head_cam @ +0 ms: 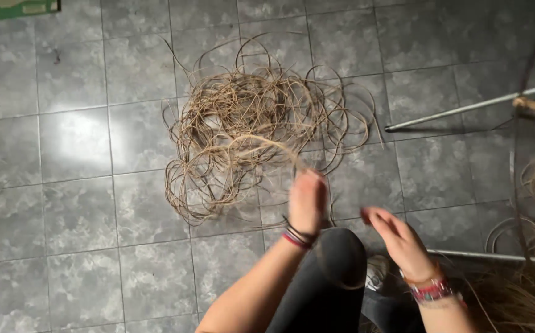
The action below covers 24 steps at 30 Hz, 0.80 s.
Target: Weaving natural fibers around a furniture frame to create a decorative pattern
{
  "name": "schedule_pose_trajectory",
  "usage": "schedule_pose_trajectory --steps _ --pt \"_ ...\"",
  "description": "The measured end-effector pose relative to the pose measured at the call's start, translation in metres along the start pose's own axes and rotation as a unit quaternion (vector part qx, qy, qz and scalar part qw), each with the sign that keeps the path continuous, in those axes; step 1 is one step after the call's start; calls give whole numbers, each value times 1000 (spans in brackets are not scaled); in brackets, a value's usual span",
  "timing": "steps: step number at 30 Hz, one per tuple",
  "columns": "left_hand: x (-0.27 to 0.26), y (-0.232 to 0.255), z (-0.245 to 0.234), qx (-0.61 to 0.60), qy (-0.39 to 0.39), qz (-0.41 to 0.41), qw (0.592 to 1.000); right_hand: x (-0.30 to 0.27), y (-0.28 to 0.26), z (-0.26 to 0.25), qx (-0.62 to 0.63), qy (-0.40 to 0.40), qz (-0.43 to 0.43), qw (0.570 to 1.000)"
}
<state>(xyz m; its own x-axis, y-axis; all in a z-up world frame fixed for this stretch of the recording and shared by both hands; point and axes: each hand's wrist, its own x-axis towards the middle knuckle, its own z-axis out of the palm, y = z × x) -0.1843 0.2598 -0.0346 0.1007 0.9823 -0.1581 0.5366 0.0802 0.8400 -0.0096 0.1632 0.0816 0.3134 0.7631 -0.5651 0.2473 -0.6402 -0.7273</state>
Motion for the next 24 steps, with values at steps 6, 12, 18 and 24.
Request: schedule_pose_trajectory --steps 6,12,18,24 --pt "-121 59 29 -3 -248 171 954 20 -29 20 81 -133 -17 988" --pt "-64 52 37 -541 -357 59 759 -34 -11 -25 -172 -22 -91 981" --pt "-21 63 5 -788 -176 -186 560 -77 54 -56 -159 -14 -58 985" --pt "-119 84 47 -469 -187 -24 863 -64 12 -34 -10 -41 -119 992"
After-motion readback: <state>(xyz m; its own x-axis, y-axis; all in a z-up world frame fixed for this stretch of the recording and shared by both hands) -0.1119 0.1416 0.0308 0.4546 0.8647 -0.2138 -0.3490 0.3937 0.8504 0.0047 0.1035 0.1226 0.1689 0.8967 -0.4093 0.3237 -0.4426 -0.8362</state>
